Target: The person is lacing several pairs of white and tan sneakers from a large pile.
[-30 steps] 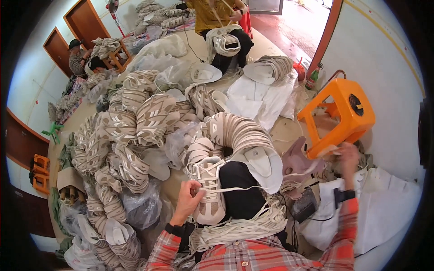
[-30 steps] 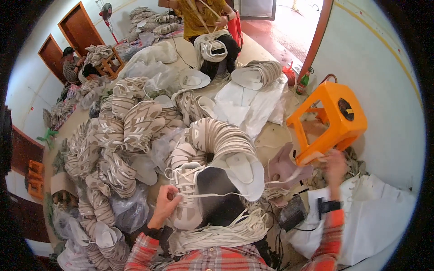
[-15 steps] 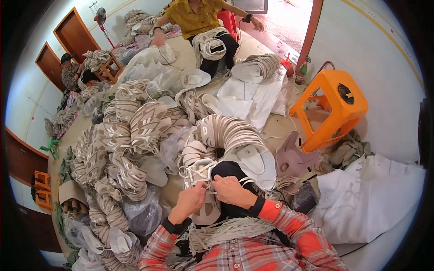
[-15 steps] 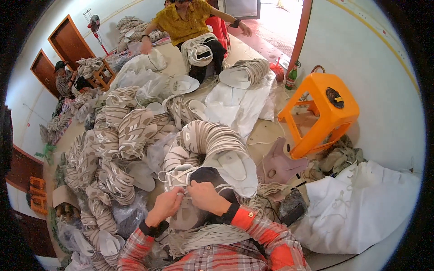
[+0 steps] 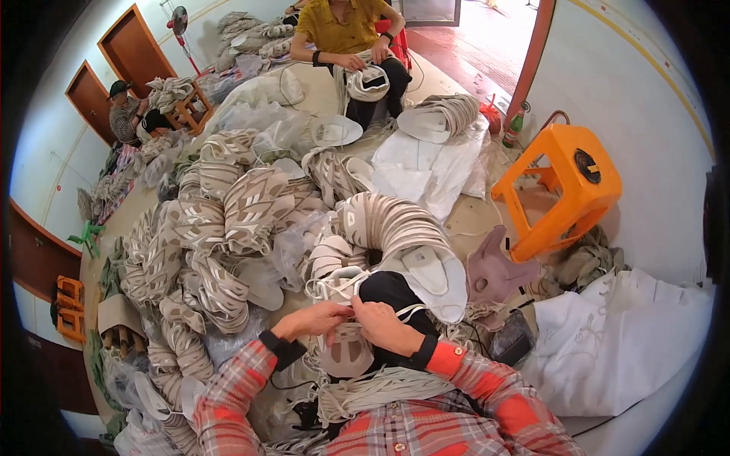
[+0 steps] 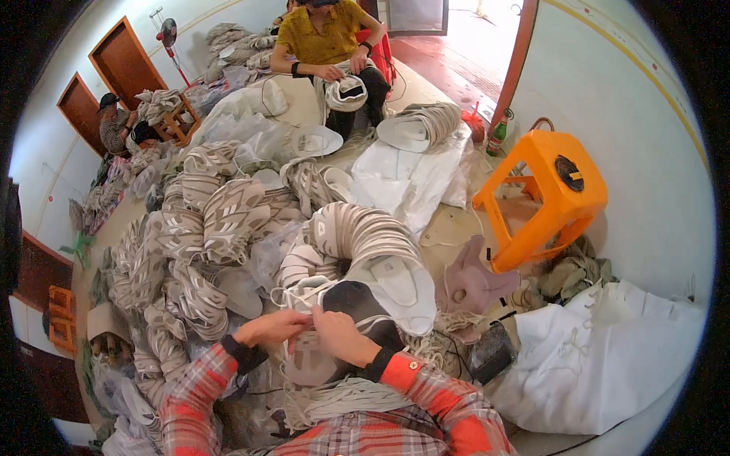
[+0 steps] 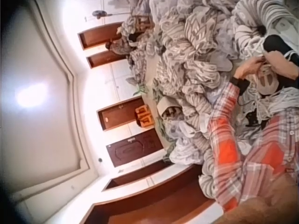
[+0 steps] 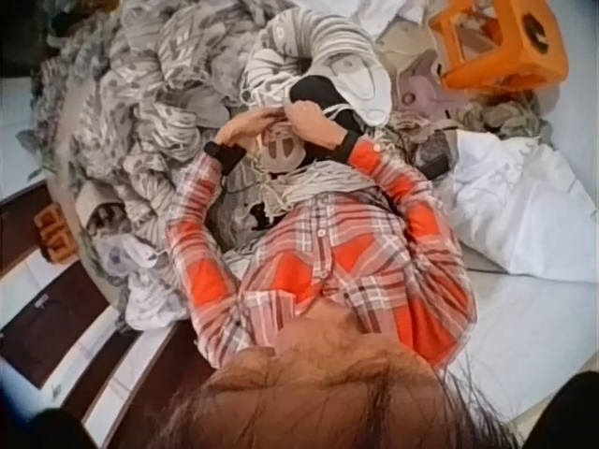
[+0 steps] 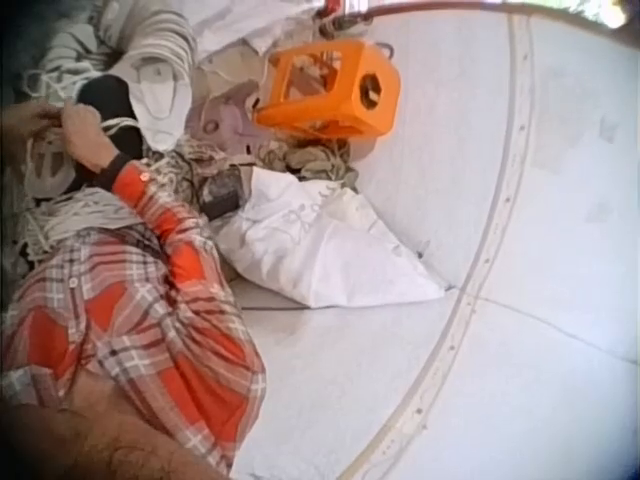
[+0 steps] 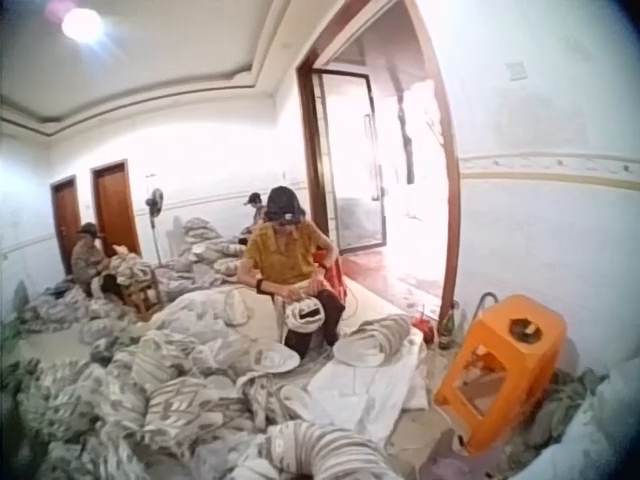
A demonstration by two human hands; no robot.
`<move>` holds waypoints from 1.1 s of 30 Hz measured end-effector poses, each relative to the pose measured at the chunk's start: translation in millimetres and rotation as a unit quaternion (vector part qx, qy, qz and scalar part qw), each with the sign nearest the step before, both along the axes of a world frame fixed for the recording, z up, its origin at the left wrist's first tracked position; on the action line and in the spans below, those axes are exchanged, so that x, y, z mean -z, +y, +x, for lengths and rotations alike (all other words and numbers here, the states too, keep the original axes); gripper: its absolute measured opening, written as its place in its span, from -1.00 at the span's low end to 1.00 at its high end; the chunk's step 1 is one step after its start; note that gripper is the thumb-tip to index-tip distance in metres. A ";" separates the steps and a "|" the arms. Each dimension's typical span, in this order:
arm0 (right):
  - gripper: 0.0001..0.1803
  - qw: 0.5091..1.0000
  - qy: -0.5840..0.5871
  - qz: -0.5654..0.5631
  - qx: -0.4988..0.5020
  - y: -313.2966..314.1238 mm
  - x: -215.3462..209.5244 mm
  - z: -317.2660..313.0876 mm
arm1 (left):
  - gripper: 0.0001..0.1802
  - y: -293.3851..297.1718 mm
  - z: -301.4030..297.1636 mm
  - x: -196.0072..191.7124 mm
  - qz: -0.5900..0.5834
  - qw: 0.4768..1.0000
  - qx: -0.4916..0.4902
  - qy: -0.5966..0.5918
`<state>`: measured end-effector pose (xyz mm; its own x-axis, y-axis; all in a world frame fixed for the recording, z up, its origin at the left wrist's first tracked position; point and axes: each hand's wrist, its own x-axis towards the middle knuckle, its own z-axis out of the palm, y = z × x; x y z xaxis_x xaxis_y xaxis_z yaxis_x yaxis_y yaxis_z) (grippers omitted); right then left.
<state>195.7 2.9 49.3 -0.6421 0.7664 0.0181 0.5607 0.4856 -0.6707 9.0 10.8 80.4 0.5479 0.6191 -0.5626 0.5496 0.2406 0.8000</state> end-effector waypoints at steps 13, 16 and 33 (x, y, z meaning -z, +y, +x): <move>-0.58 0.990 -0.014 -0.134 0.029 4.7 -7.8 5.5 | -0.83 21.0 19.4 -0.8 0.268 0.912 0.226 0.213; -0.88 0.992 0.008 0.118 -0.037 8.2 -19.7 28.8 | -0.87 20.5 5.9 -44.0 0.383 0.846 0.145 0.340; -0.70 0.938 -0.003 -0.195 -0.287 37.4 -68.3 69.2 | -0.86 -91.8 -303.9 -70.5 0.201 0.502 -0.588 -0.602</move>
<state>265.0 40.3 117.6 -0.9503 0.2412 -0.1969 0.2862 0.4278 -0.8574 -294.9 -81.0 150.9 -0.5353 0.8438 0.0375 -0.7231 -0.4808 0.4959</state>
